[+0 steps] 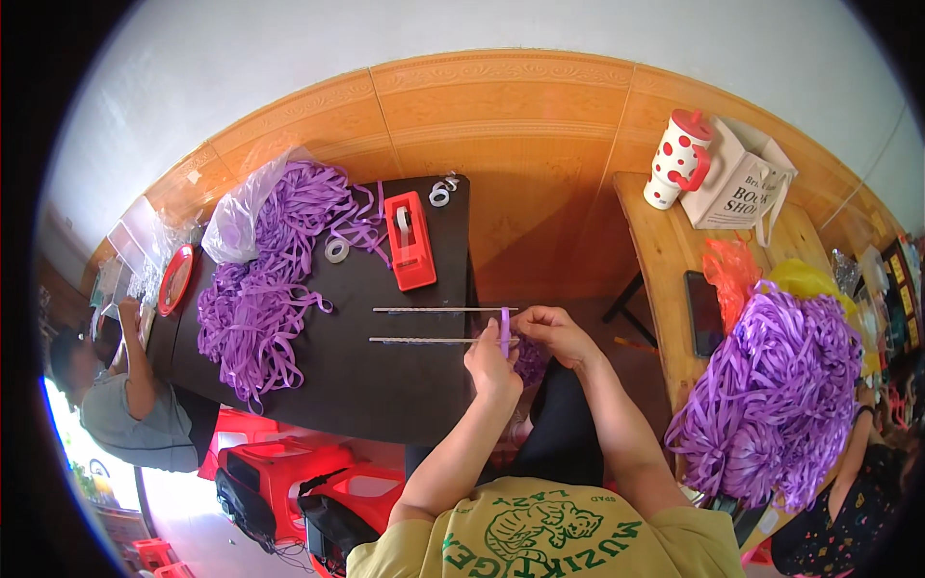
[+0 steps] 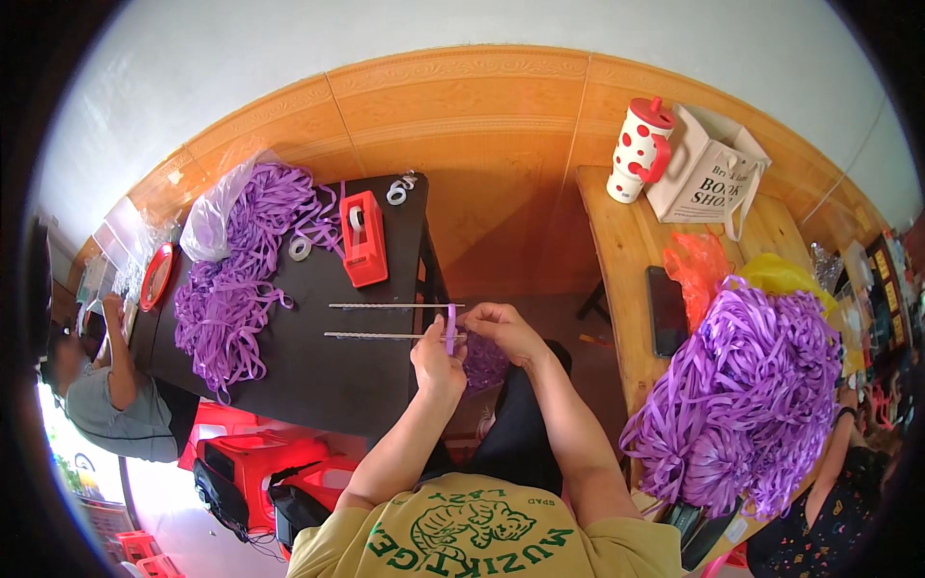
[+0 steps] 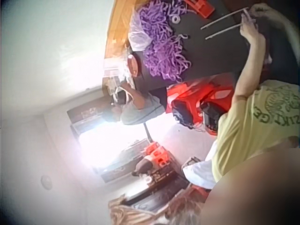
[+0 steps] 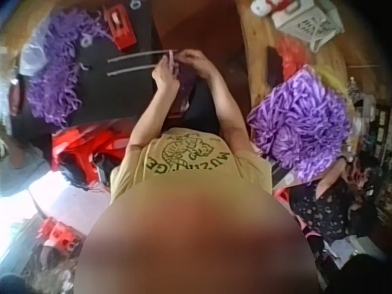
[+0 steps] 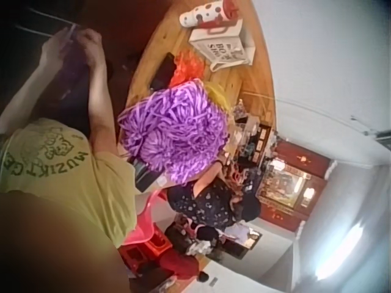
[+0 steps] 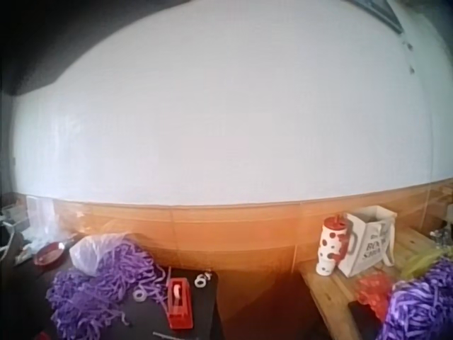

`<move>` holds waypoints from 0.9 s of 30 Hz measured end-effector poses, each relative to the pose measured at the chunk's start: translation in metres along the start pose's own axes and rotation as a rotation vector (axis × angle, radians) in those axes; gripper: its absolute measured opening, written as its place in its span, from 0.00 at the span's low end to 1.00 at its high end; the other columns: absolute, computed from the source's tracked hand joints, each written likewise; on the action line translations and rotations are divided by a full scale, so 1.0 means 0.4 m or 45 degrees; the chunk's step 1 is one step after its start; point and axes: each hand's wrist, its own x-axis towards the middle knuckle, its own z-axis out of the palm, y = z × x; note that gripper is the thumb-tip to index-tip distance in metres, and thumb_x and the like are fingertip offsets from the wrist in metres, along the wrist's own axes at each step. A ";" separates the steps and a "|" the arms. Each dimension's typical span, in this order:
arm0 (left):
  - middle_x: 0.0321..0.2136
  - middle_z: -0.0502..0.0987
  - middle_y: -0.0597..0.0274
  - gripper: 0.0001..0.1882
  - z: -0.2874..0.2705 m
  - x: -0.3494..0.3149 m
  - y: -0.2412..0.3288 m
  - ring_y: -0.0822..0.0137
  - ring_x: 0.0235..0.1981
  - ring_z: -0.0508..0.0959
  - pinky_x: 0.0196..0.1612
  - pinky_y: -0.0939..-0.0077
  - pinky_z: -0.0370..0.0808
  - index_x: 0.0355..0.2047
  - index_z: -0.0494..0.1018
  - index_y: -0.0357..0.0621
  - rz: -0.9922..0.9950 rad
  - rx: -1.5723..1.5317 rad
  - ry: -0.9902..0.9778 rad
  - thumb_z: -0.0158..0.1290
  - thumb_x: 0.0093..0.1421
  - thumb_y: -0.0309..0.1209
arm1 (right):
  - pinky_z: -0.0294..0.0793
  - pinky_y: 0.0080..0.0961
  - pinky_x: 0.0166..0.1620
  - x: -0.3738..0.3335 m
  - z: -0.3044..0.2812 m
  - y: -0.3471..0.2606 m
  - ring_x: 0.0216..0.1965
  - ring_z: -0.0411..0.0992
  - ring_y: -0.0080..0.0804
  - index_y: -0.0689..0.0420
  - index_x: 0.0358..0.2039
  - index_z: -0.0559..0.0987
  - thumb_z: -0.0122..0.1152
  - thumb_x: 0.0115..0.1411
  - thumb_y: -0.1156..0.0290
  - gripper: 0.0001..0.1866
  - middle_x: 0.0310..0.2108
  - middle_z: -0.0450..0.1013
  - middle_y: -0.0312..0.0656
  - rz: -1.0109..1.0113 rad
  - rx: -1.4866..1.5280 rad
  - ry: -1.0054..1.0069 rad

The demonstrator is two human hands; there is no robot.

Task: The person is winding purple ribbons around a two-pronged metal tool to create decorative tassels or fringe.

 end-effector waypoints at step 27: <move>0.29 0.75 0.61 0.02 -0.032 -0.015 -0.036 0.70 0.33 0.75 0.40 0.79 0.69 0.29 0.73 0.36 0.241 -0.461 -0.248 0.52 0.54 0.18 | 0.71 0.30 0.47 0.119 0.045 0.062 0.42 0.73 0.36 0.65 0.34 0.77 0.56 0.54 0.77 0.08 0.44 0.72 0.52 0.197 0.417 -0.469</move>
